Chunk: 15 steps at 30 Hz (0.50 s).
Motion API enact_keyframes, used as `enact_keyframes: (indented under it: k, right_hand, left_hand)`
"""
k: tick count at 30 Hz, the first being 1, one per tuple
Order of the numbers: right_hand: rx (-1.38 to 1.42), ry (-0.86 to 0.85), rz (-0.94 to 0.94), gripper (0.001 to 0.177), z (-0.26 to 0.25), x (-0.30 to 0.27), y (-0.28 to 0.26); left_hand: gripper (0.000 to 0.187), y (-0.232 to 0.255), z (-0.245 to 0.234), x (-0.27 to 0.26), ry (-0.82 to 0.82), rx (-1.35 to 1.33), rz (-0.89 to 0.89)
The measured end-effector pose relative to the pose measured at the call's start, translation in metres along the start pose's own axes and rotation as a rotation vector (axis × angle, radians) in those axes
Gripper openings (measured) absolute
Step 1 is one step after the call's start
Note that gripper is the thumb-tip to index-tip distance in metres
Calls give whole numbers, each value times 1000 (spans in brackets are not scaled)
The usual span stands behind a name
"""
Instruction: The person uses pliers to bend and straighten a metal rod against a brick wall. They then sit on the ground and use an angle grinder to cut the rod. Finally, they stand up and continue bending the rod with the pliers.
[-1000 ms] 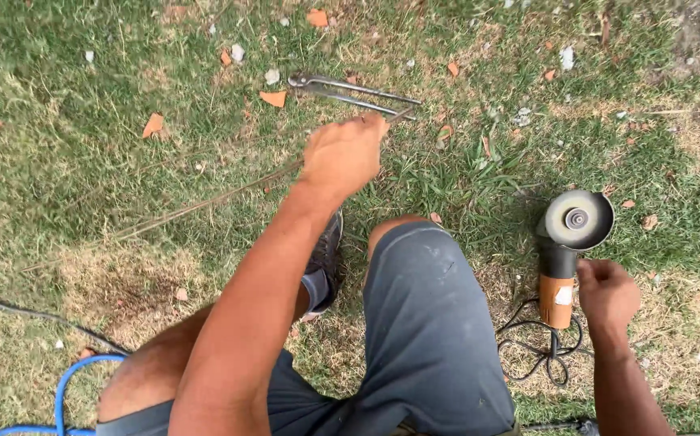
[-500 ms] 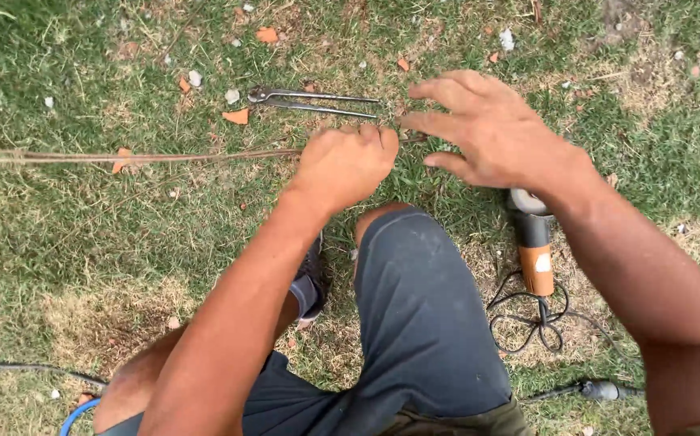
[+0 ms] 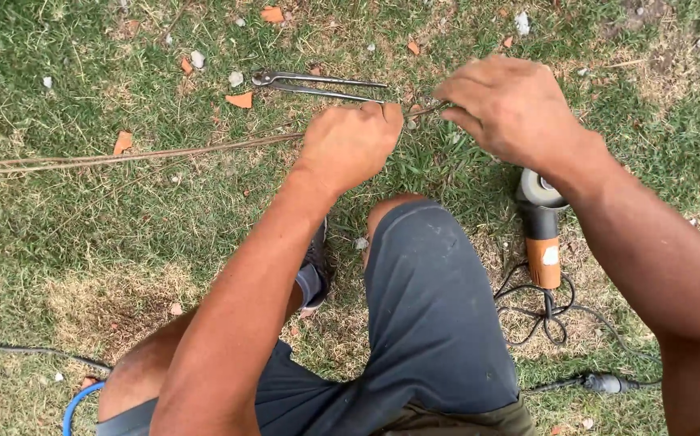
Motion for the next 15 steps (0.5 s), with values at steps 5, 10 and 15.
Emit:
enact_keyframes:
  k: [5,10,15]
  right_hand:
    - [263,-4,119,10,14,-9,-1]
    - [1953,-141,616,25,41,-27,7]
    - [829,-443,1115,94,4,-46,24]
  left_hand:
    - [12,5,-19,6,-245,-98,4]
    - [8,-7,-19,3,229,63,-92]
    - [3,-68,-57,-6,357,-65,-274]
Point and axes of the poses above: each hand's wrist, its own x-axis towards the middle knuckle, its own z-axis out of the palm, y = z × x, the point moved 2 cm from there along x, towards the middle knuckle, and after that the axes turned 12 degrees about -y, right-handed, at the moved point
